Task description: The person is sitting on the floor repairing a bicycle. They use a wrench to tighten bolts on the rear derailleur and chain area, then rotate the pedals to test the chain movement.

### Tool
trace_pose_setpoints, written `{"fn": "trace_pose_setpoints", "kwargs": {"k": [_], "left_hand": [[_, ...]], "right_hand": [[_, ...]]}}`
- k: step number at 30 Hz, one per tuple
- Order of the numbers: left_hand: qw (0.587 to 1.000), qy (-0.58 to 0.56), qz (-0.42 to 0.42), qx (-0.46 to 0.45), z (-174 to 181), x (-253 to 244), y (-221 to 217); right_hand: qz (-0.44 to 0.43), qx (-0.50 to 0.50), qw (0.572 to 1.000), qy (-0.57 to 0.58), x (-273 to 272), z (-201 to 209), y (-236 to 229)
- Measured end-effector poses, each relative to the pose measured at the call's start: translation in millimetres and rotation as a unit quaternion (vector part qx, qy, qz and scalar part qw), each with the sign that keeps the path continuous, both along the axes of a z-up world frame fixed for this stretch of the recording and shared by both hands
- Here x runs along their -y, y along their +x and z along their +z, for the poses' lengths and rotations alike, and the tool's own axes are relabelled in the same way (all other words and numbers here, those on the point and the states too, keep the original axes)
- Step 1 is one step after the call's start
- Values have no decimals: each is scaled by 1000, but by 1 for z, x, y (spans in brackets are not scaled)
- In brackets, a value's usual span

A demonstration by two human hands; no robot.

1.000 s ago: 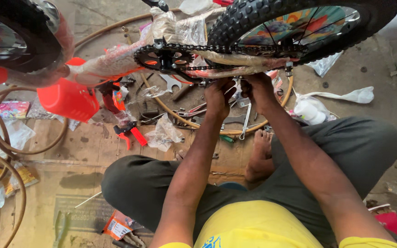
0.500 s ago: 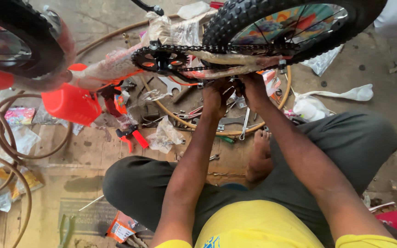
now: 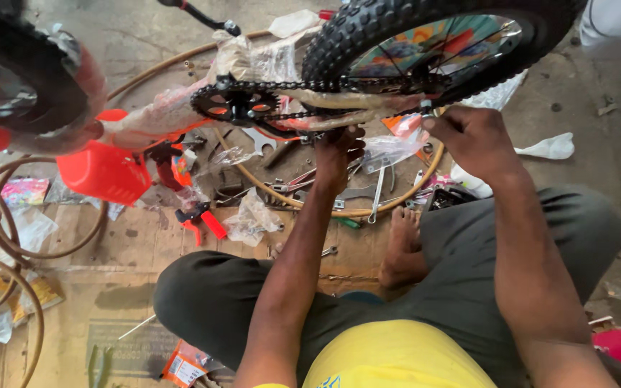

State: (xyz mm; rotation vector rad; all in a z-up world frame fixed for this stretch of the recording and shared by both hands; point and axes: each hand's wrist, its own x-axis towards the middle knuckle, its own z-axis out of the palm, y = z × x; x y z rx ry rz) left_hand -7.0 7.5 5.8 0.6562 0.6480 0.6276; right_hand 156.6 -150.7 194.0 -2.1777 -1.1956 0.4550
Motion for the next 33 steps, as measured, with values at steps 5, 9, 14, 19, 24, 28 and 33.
{"fn": "trace_pose_setpoints", "kwargs": {"k": [5, 9, 14, 19, 24, 28, 33], "left_hand": [[999, 6, 47, 6, 2, 3, 5], [987, 43, 152, 22, -1, 17, 21], [973, -23, 227, 23, 7, 25, 37], [988, 47, 145, -37, 5, 15, 23], [957, 204, -37, -201, 20, 1, -23], [852, 422, -116, -287, 68, -14, -60], [748, 485, -134, -434, 132, -30, -122]], "right_hand": [[29, 90, 987, 131, -16, -1, -12], [55, 156, 975, 149, -18, 0, -15], [65, 135, 976, 161, -17, -3, -9], [-9, 138, 983, 119, -14, 7, -5], [1, 238, 925, 295, -12, 70, 16], [50, 446, 857, 252, -32, 114, 37], [82, 476, 834, 269, -32, 106, 43]]}}
